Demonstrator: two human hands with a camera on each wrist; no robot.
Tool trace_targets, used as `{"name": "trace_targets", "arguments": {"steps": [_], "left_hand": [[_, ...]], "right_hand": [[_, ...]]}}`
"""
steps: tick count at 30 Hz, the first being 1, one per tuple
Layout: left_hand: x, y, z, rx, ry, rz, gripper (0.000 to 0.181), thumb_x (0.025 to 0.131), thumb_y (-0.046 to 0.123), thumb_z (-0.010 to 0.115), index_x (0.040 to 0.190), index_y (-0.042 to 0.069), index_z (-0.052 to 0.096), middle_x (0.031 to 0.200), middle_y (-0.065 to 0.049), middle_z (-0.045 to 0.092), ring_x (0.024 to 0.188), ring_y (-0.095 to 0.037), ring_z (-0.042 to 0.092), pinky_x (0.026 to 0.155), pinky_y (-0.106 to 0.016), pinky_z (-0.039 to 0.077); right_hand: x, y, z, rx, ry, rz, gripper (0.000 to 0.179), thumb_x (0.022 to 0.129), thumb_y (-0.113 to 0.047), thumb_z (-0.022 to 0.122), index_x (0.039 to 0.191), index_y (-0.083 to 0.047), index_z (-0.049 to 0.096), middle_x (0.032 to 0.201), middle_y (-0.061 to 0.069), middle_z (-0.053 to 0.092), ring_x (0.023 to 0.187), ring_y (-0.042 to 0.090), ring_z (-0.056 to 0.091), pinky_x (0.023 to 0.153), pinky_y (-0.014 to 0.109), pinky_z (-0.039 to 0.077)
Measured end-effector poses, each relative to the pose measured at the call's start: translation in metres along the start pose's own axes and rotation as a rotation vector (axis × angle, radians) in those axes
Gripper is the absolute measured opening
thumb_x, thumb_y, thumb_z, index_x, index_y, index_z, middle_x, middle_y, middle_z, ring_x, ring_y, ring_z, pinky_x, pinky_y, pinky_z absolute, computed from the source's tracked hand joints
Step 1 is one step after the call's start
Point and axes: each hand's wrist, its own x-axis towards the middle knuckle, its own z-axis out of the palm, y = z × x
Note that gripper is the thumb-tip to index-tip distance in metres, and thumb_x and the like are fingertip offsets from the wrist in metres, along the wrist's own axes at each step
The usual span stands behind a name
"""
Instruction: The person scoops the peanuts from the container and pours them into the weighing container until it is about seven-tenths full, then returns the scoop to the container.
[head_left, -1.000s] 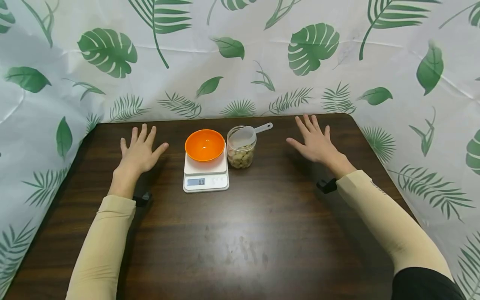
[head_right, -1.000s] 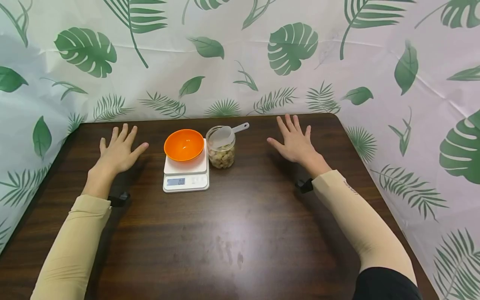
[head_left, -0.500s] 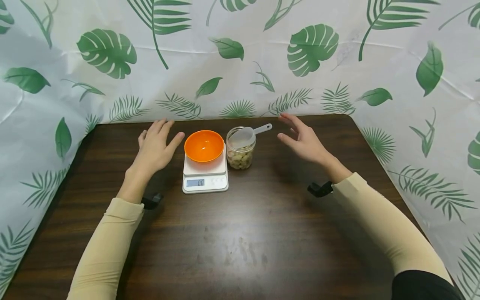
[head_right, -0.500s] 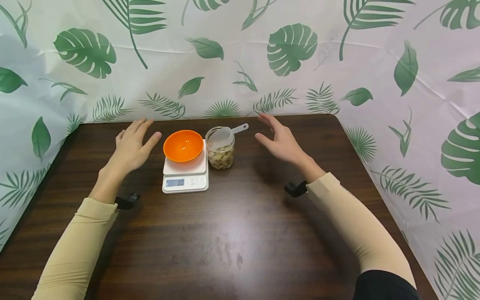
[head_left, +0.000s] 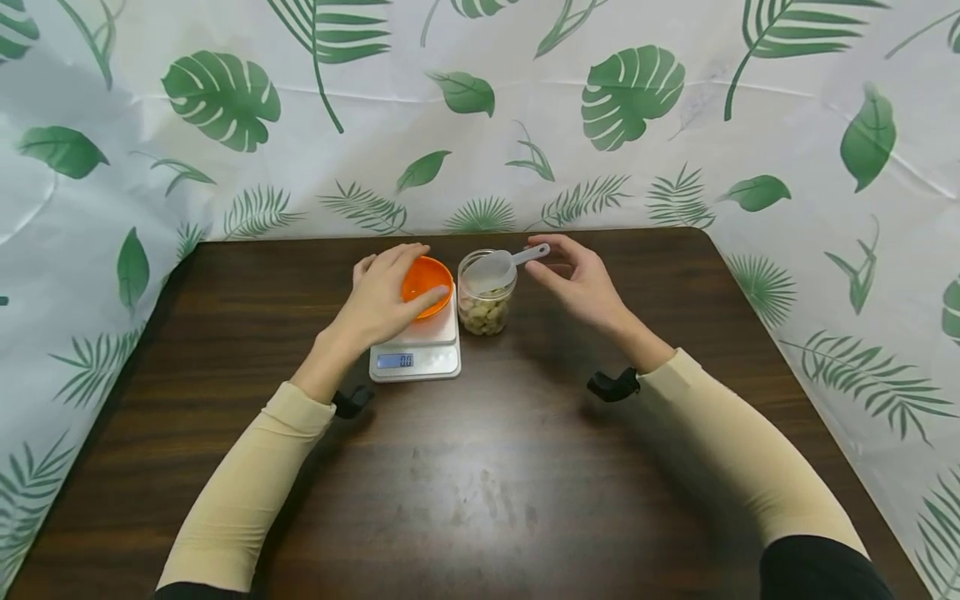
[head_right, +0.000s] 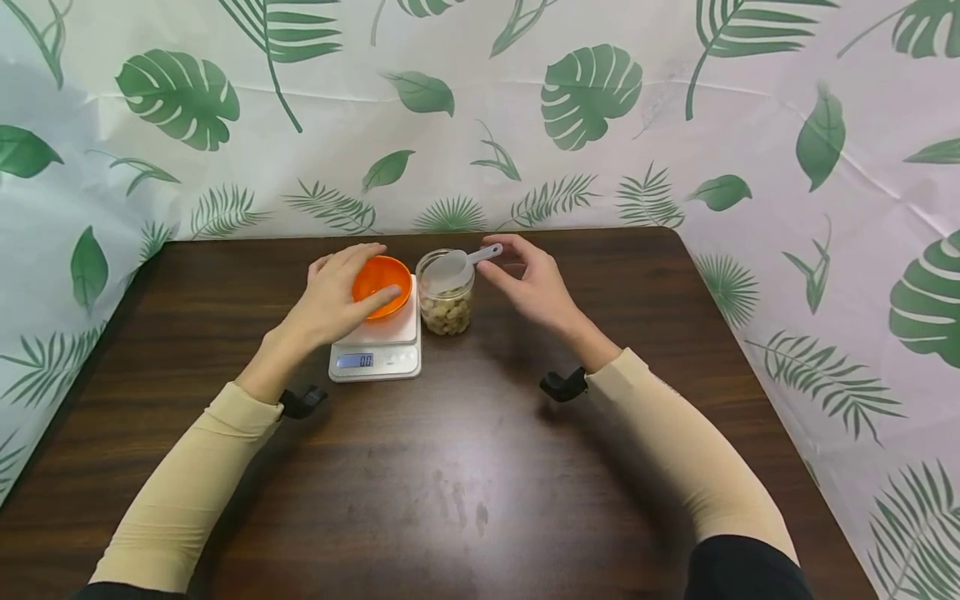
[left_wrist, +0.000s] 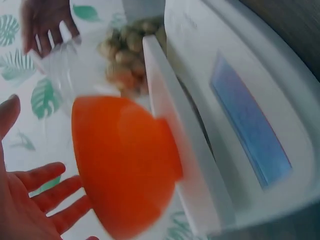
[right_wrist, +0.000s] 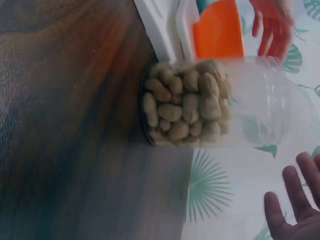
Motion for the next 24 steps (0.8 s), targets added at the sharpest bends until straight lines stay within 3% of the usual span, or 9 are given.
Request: {"name": "trace_targets", "arguments": {"steps": [5,10,12,17,19,24], "left_hand": [[0.012,0.012,0.014,0.036,-0.052,0.060,0.082,0.092,0.059,0.068,0.153,0.009,0.046,0.154,-0.008,0.048,0.145,-0.025,0.037,0.115,-0.061,0.015],[0.023,0.019,0.021,0.051,-0.144,0.100,0.097,0.086,0.057,0.077,0.160,0.009,0.035,0.159,-0.009,0.042,0.149,-0.027,0.031,0.117,-0.062,0.011],[0.027,0.021,0.023,0.044,-0.165,0.098,0.102,0.084,0.055,0.080,0.161,0.009,0.032,0.160,-0.009,0.040,0.149,-0.026,0.031,0.118,-0.061,0.010],[0.034,0.025,0.026,0.016,-0.168,0.081,0.106,0.082,0.050,0.085,0.162,0.007,0.029,0.159,-0.009,0.042,0.147,-0.023,0.036,0.119,-0.058,0.008],[0.036,0.026,0.028,0.006,-0.170,0.074,0.107,0.081,0.049,0.086,0.162,0.007,0.029,0.158,-0.010,0.043,0.145,-0.022,0.038,0.119,-0.059,0.008],[0.042,0.028,0.031,0.010,-0.179,0.063,0.108,0.082,0.055,0.084,0.161,0.006,0.030,0.157,-0.008,0.046,0.140,-0.026,0.045,0.118,-0.061,0.011]], "right_hand": [[-0.006,-0.021,0.009,0.048,0.027,-0.013,0.024,0.099,-0.003,0.067,0.120,0.008,0.068,0.112,0.016,0.070,0.101,0.041,0.067,0.078,0.026,0.054],[-0.008,-0.025,0.013,0.055,0.035,-0.045,0.022,0.099,-0.002,0.067,0.118,0.009,0.069,0.109,0.016,0.071,0.101,0.048,0.065,0.074,0.026,0.052],[-0.007,-0.025,0.015,0.055,0.036,-0.062,0.022,0.099,-0.002,0.067,0.118,0.009,0.069,0.110,0.018,0.071,0.098,0.041,0.068,0.074,0.026,0.052],[-0.005,-0.031,0.019,0.025,0.035,-0.097,0.021,0.098,0.001,0.068,0.116,0.011,0.070,0.107,0.022,0.070,0.091,0.037,0.068,0.071,0.025,0.052],[-0.004,-0.033,0.021,0.008,0.037,-0.105,0.021,0.097,0.000,0.068,0.115,0.010,0.070,0.105,0.022,0.070,0.090,0.043,0.066,0.070,0.026,0.052],[-0.002,-0.036,0.024,-0.041,0.048,-0.123,0.019,0.097,-0.001,0.070,0.113,0.008,0.072,0.103,0.020,0.071,0.089,0.036,0.067,0.072,0.027,0.053]]}}
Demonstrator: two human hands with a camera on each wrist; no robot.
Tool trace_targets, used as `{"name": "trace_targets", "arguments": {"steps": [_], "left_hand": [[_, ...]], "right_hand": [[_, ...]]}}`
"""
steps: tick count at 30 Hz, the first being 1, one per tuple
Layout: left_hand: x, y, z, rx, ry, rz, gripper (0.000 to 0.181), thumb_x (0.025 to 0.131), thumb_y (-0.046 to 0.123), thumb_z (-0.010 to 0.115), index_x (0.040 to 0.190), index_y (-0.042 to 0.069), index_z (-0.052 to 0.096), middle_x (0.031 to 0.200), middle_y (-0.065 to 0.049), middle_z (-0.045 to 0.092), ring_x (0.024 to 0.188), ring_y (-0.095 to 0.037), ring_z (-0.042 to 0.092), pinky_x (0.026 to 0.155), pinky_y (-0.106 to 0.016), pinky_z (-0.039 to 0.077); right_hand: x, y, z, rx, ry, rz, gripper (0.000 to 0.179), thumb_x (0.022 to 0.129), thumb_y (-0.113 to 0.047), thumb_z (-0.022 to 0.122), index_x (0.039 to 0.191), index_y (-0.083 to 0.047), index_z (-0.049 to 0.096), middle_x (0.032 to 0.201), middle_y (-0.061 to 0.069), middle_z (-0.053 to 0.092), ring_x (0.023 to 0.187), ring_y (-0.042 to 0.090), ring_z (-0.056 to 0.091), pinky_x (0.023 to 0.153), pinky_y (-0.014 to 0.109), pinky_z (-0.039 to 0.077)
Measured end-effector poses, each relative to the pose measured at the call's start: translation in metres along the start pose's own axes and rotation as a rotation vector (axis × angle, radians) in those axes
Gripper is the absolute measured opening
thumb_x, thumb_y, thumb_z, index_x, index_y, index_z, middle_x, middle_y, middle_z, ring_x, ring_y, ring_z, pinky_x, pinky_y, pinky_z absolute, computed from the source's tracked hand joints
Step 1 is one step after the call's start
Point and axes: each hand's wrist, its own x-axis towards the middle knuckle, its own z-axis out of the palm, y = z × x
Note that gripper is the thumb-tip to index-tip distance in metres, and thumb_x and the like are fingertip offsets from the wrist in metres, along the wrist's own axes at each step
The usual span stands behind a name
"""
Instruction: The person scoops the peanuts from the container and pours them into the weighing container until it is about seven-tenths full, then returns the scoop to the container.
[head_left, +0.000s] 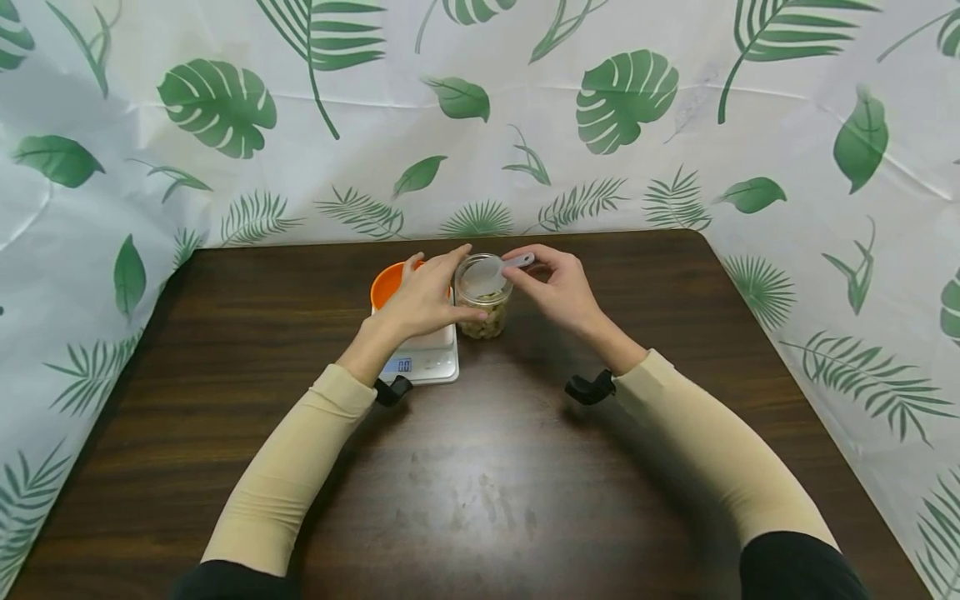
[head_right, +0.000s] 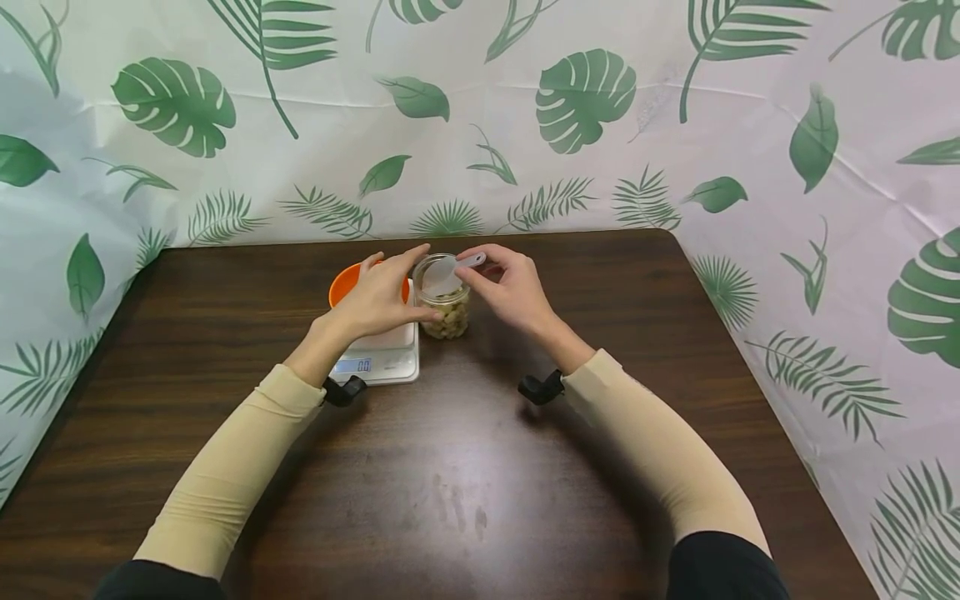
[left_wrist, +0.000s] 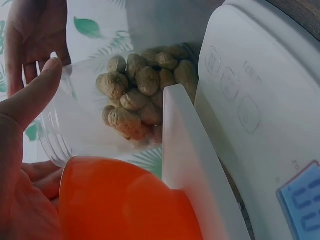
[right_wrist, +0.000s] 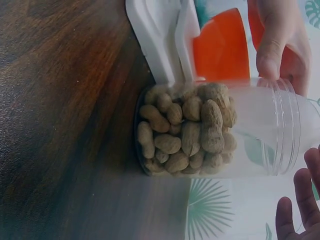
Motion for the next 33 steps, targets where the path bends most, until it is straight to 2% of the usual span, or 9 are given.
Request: {"name": "trace_targets", "arguments": {"steps": [10,18,28,33], "left_hand": [[0.006,0.000,0.002,0.009,0.002,-0.005,0.103,0.081,0.056,0.084,0.157,0.004,0.038,0.153,-0.008,0.050,0.137,-0.026,0.048,0.116,-0.062,0.015],[0.008,0.001,0.000,-0.014,0.007,-0.010,0.095,0.080,0.053,0.086,0.153,0.007,0.045,0.148,-0.007,0.055,0.132,-0.024,0.051,0.114,-0.064,0.015],[0.010,0.001,0.003,-0.012,-0.027,-0.031,0.095,0.080,0.055,0.085,0.153,0.009,0.044,0.147,-0.005,0.055,0.131,-0.021,0.052,0.114,-0.065,0.015],[0.011,0.002,0.003,-0.018,-0.042,-0.039,0.095,0.081,0.054,0.085,0.153,0.009,0.043,0.144,-0.005,0.058,0.129,-0.021,0.054,0.114,-0.065,0.014]], "right_hand": [[0.002,0.000,0.004,-0.034,0.007,-0.038,0.018,0.095,0.001,0.071,0.112,0.008,0.071,0.104,0.020,0.071,0.089,0.038,0.066,0.075,0.023,0.051],[0.004,0.002,0.005,-0.072,0.040,-0.058,0.017,0.095,0.002,0.070,0.111,0.007,0.071,0.103,0.019,0.071,0.088,0.033,0.066,0.078,0.023,0.050],[0.005,-0.004,-0.006,-0.058,0.051,-0.070,0.015,0.098,0.002,0.067,0.111,0.009,0.069,0.106,0.020,0.069,0.093,0.036,0.066,0.083,0.025,0.050],[0.006,-0.008,-0.012,-0.083,0.046,-0.070,0.015,0.098,0.003,0.067,0.111,0.009,0.069,0.106,0.021,0.070,0.092,0.036,0.066,0.082,0.032,0.052]]}}
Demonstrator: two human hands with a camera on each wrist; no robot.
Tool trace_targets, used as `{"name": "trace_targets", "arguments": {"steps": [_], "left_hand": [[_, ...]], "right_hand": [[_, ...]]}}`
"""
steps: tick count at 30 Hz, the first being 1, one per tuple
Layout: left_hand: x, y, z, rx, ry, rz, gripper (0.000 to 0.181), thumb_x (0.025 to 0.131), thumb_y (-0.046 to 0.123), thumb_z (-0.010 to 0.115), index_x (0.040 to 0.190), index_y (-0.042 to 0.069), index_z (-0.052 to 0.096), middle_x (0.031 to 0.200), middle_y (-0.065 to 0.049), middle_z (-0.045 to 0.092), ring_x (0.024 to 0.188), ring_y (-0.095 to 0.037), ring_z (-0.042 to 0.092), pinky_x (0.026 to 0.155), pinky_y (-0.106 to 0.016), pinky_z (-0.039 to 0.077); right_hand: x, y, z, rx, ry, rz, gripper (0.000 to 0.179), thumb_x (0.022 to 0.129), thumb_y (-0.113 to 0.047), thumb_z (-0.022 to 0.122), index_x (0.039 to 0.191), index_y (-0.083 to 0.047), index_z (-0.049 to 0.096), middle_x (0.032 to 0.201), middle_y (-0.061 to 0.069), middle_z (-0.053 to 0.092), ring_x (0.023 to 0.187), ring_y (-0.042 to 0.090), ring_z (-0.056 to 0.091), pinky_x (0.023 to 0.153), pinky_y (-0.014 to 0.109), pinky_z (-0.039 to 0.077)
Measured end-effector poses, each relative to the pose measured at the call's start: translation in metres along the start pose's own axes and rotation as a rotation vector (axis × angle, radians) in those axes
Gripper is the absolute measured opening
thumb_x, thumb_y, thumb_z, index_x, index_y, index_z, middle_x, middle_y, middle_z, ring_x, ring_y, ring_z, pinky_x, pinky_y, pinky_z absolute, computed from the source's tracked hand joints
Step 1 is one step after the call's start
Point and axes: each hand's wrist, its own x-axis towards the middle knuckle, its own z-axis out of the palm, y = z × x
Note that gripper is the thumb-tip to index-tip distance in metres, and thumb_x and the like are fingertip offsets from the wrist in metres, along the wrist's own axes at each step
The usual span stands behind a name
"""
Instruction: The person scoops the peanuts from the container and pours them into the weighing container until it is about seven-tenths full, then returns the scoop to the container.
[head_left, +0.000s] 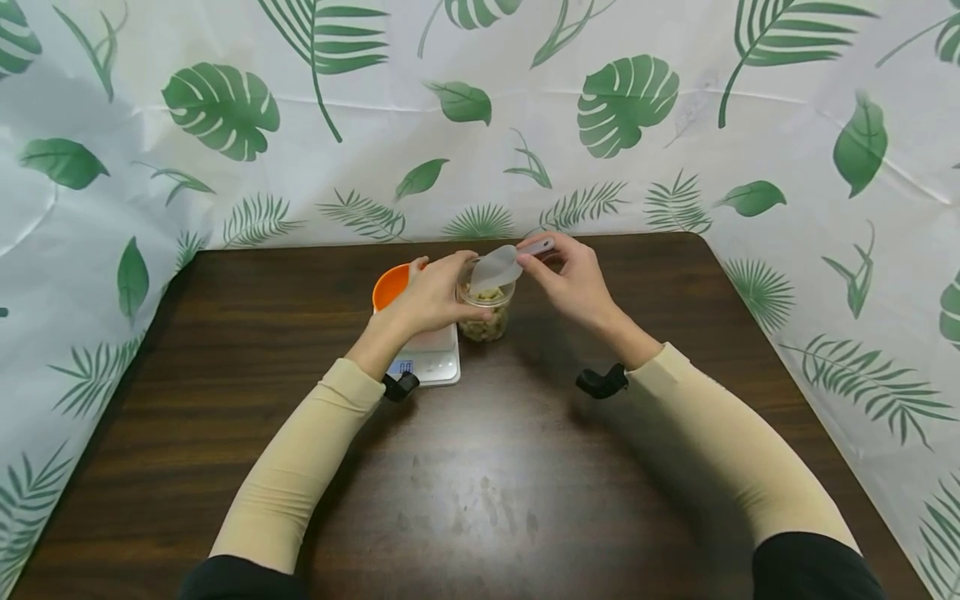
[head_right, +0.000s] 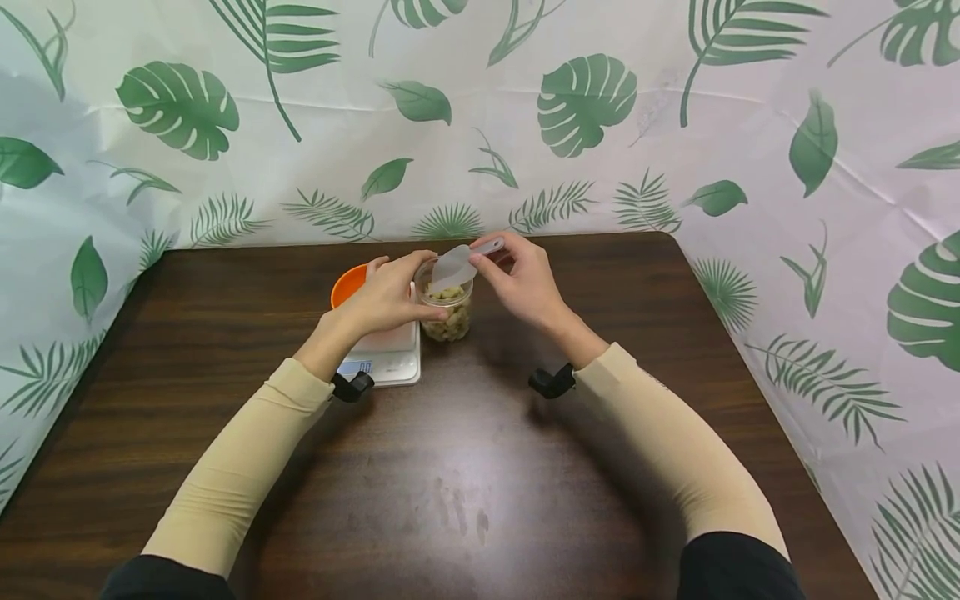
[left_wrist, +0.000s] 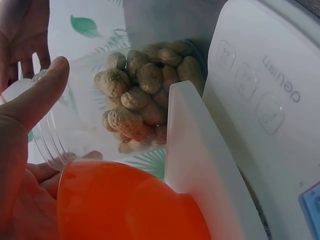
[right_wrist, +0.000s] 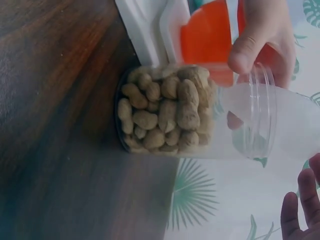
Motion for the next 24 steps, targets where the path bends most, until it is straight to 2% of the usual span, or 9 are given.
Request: {"name": "trace_targets", "arguments": {"steps": [2,8,12,16,24], "left_hand": [[0.001,0.000,-0.001,-0.002,0.000,0.002,0.095,0.081,0.054,0.085,0.153,0.009,0.043,0.142,-0.004,0.060,0.128,-0.020,0.054,0.114,-0.065,0.014],[0.001,0.000,-0.002,-0.007,-0.010,0.003,0.095,0.080,0.053,0.086,0.152,0.009,0.042,0.140,-0.003,0.061,0.127,-0.020,0.055,0.114,-0.065,0.013],[0.002,0.000,-0.002,-0.001,-0.019,-0.003,0.095,0.079,0.053,0.087,0.151,0.008,0.043,0.140,-0.004,0.062,0.127,-0.020,0.055,0.114,-0.064,0.013],[0.002,0.001,-0.003,-0.002,-0.027,-0.006,0.097,0.079,0.052,0.087,0.152,0.007,0.042,0.141,-0.005,0.061,0.129,-0.020,0.054,0.114,-0.064,0.013],[0.002,0.002,-0.004,-0.005,-0.026,-0.013,0.097,0.079,0.052,0.087,0.152,0.008,0.041,0.140,-0.006,0.062,0.129,-0.020,0.055,0.114,-0.064,0.013]], "right_hand": [[0.001,-0.001,-0.002,-0.010,-0.004,0.000,0.015,0.098,0.003,0.066,0.111,0.010,0.069,0.106,0.021,0.069,0.091,0.035,0.065,0.080,0.032,0.052],[0.005,0.022,-0.007,-0.022,-0.025,0.023,0.016,0.098,-0.002,0.069,0.113,0.003,0.071,0.106,0.017,0.070,0.084,0.036,0.065,0.069,0.024,0.048],[0.008,0.028,-0.012,-0.036,-0.069,0.044,0.016,0.099,-0.012,0.071,0.113,-0.005,0.073,0.103,0.009,0.071,0.079,0.033,0.067,0.064,0.028,0.049],[0.011,0.026,-0.016,-0.068,-0.094,0.048,0.016,0.099,-0.019,0.071,0.111,-0.008,0.074,0.100,0.005,0.072,0.078,0.029,0.069,0.066,0.030,0.052],[0.016,0.025,-0.019,-0.098,-0.116,0.082,0.018,0.100,-0.021,0.071,0.109,-0.007,0.075,0.100,0.005,0.073,0.087,0.024,0.070,0.072,0.025,0.055]]}}
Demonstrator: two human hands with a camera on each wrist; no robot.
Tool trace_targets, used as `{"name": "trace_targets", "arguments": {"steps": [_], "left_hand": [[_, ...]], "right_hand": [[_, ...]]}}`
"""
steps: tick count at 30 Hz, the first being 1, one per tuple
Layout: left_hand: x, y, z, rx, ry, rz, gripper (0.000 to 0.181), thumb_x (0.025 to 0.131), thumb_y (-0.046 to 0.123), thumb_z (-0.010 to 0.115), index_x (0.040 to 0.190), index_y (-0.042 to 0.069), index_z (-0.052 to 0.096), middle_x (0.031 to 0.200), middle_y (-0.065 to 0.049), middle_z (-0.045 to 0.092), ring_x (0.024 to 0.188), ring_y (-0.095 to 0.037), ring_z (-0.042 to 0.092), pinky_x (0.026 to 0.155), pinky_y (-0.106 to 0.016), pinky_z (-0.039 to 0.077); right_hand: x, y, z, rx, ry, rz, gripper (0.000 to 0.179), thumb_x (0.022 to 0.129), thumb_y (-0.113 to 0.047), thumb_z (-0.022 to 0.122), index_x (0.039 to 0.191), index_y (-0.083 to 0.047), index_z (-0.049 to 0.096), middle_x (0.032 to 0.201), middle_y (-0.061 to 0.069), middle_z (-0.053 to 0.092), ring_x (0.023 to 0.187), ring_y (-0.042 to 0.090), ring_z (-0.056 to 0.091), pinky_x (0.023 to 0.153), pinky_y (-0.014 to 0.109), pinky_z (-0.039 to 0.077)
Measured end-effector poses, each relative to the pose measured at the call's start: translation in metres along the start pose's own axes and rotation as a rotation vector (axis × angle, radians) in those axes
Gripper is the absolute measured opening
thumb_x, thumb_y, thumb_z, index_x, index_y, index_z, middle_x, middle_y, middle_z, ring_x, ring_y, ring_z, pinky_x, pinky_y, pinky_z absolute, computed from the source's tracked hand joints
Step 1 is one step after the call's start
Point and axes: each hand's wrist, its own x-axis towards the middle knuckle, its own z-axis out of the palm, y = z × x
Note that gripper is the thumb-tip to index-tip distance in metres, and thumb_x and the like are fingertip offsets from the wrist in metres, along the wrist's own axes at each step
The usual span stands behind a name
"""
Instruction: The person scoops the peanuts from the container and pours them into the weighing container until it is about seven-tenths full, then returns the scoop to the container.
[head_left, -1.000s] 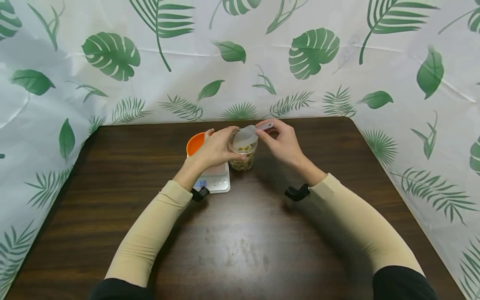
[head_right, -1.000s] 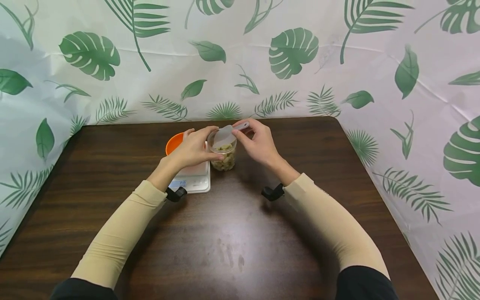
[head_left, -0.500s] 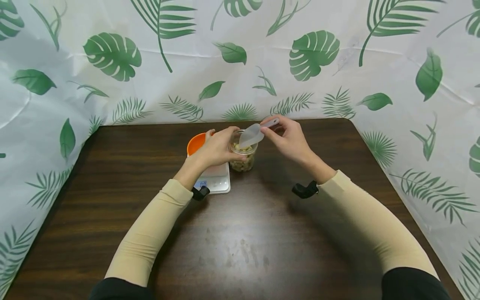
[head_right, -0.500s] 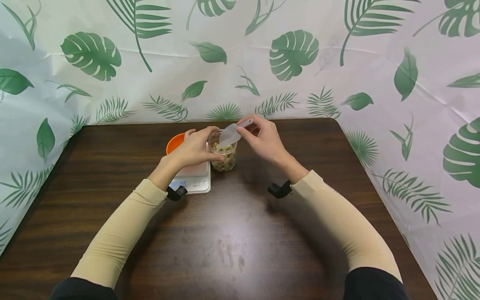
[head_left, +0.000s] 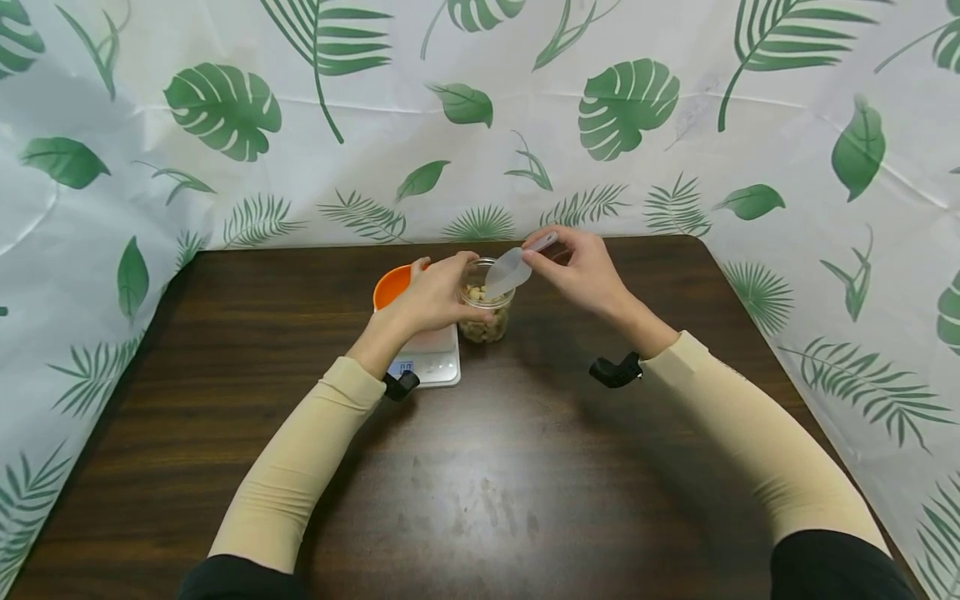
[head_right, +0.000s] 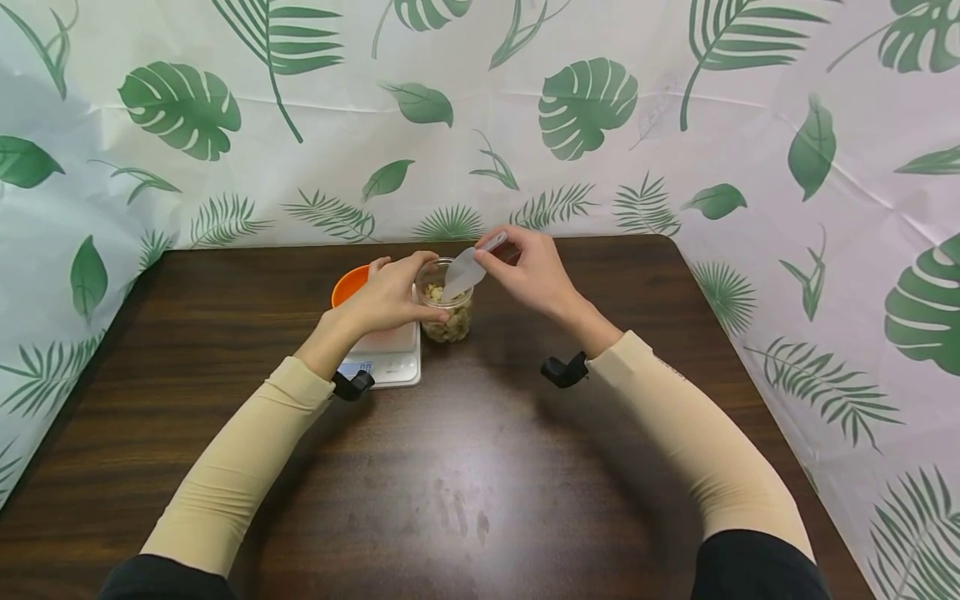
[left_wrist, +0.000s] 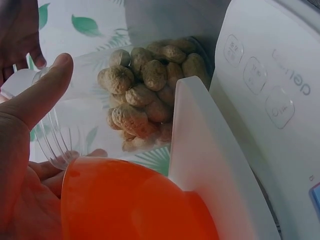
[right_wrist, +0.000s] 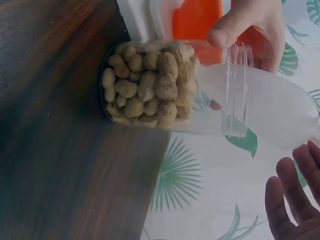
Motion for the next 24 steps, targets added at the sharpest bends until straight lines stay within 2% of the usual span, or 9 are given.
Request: {"name": "trace_targets", "arguments": {"steps": [3,7,18,24], "left_hand": [[0.000,0.001,-0.001,0.003,-0.005,-0.004,0.096,0.079,0.052,0.087,0.152,0.008,0.041,0.140,-0.006,0.062,0.129,-0.020,0.055,0.114,-0.064,0.013],[0.000,0.001,-0.001,0.004,-0.011,-0.003,0.096,0.080,0.051,0.087,0.152,0.007,0.041,0.140,-0.006,0.062,0.129,-0.020,0.055,0.113,-0.065,0.012],[0.000,0.001,-0.002,-0.002,-0.018,0.001,0.097,0.080,0.051,0.086,0.152,0.007,0.039,0.140,-0.006,0.062,0.128,-0.020,0.054,0.113,-0.065,0.012],[-0.001,0.001,-0.002,-0.011,-0.021,0.000,0.097,0.081,0.051,0.086,0.152,0.006,0.039,0.141,-0.006,0.062,0.127,-0.020,0.055,0.112,-0.065,0.012]], "right_hand": [[0.001,-0.002,-0.002,-0.011,-0.036,0.017,0.019,0.100,-0.023,0.070,0.110,-0.008,0.075,0.102,0.004,0.072,0.089,0.022,0.069,0.074,0.027,0.055],[0.003,-0.006,-0.006,-0.051,-0.094,0.046,0.019,0.098,-0.025,0.072,0.110,-0.011,0.076,0.101,0.003,0.073,0.086,0.020,0.070,0.069,0.030,0.054],[0.010,-0.007,-0.001,-0.075,-0.199,0.000,0.016,0.100,-0.019,0.069,0.109,-0.006,0.072,0.096,0.008,0.073,0.070,0.021,0.067,0.059,0.030,0.050],[0.011,-0.006,0.005,-0.060,-0.228,-0.004,0.016,0.100,-0.020,0.069,0.110,-0.008,0.072,0.098,0.006,0.072,0.071,0.025,0.066,0.061,0.032,0.051]]}}
